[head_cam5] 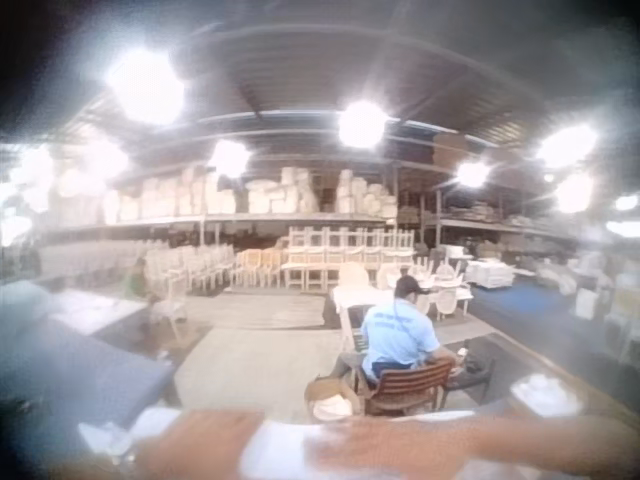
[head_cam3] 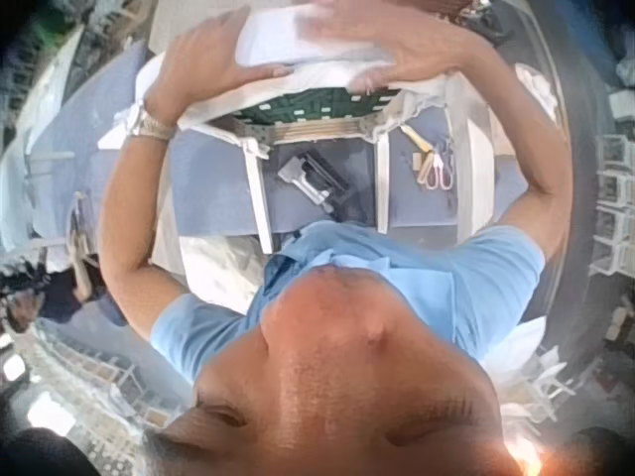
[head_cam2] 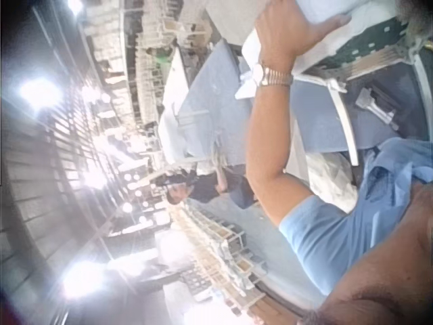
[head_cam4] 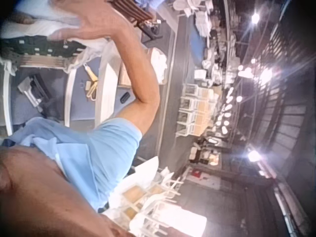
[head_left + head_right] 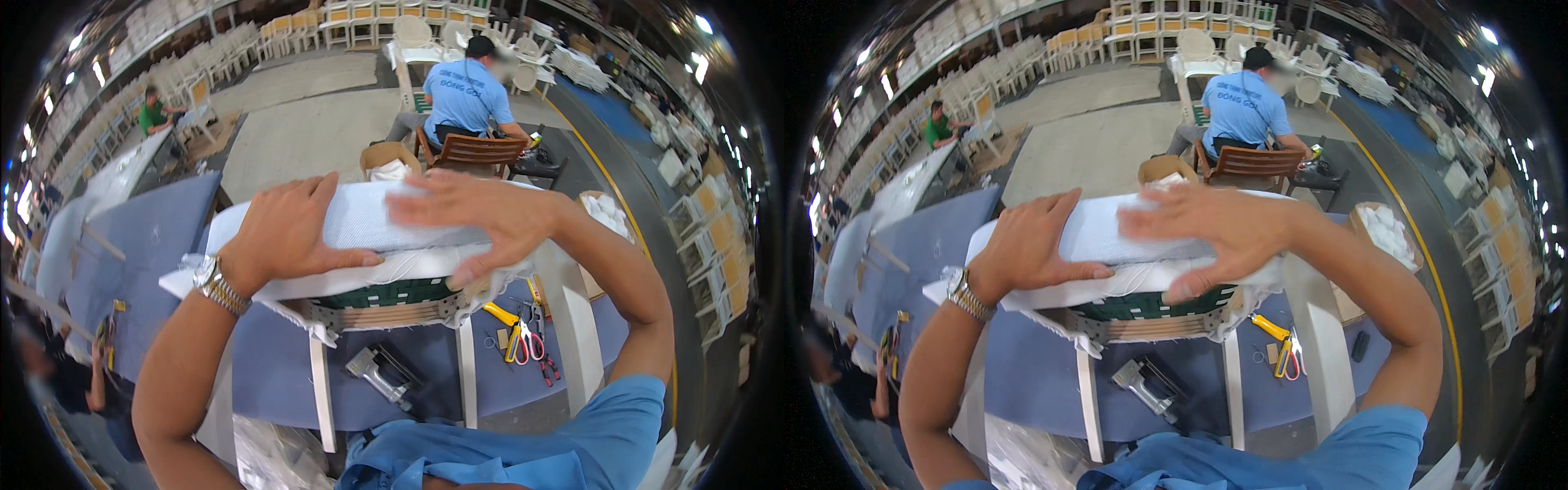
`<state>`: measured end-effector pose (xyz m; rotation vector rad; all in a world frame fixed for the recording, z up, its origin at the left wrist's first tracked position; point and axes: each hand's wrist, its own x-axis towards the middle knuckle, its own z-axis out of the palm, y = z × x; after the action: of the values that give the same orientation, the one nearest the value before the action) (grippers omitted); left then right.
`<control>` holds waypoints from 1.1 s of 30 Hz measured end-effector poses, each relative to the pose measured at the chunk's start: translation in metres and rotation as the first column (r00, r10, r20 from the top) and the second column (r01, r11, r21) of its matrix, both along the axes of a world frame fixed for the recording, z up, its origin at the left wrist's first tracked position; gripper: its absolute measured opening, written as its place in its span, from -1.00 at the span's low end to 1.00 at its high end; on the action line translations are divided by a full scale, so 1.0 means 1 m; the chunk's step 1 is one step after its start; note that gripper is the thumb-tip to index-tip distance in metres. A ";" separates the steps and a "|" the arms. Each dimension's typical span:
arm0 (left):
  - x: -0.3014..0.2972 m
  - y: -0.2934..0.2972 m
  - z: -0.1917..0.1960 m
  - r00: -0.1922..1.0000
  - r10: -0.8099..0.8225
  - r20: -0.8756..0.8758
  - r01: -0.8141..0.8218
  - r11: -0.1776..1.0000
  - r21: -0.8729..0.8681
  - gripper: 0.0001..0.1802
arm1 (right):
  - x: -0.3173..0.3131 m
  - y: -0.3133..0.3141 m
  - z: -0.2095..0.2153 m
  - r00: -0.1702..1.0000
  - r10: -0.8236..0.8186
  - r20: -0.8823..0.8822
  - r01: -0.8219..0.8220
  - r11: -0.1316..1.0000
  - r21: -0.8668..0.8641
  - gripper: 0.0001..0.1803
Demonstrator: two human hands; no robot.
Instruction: The person staples white fabric onto a chair seat frame using a staple gun, then trims excess fabric with a utility knife. The person rotates the chair to access different edges and continues securing and trimming the fabric.
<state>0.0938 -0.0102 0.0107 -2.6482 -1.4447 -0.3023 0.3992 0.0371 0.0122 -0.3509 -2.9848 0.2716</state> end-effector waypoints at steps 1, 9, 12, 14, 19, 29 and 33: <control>-0.003 -0.002 -0.006 1.000 -0.011 0.004 0.010 0.999 0.046 0.28 | 0.003 -0.009 0.012 0.997 0.063 -0.035 -0.068 0.987 -0.144 0.01; 0.000 -0.004 -0.005 0.997 -0.017 -0.072 0.018 1.000 0.013 0.31 | 0.046 0.071 0.080 0.830 -0.551 -0.081 0.432 0.729 -0.530 -0.23; 0.010 0.000 -0.003 0.993 -0.059 -0.100 0.062 0.998 0.024 0.30 | 0.062 0.120 0.029 0.966 -0.258 0.026 0.254 0.916 -0.310 -0.21; 0.003 0.000 -0.004 0.993 -0.041 -0.108 0.041 0.999 -0.001 0.31 | 0.043 0.118 0.009 0.985 -0.144 0.094 0.165 0.946 -0.281 -0.22; 0.004 -0.005 -0.008 0.993 -0.046 -0.109 0.046 0.999 -0.007 0.30 | 0.016 0.065 0.004 0.950 -0.217 0.226 0.293 0.872 -0.392 -0.24; 0.003 -0.007 -0.001 0.997 -0.030 -0.065 0.030 1.000 -0.004 0.27 | 0.024 0.060 0.007 0.901 -0.369 -0.230 0.285 0.901 -0.328 -0.16; 0.013 -0.013 -0.007 0.976 -0.203 -0.080 0.210 0.974 0.091 0.14 | 0.057 0.082 0.032 0.841 -0.436 -0.322 0.345 0.889 -0.302 -0.21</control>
<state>0.1068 -0.0234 0.0040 -2.7011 -1.1056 -0.2875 0.4566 0.1194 0.0439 -0.8215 -2.4263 0.5725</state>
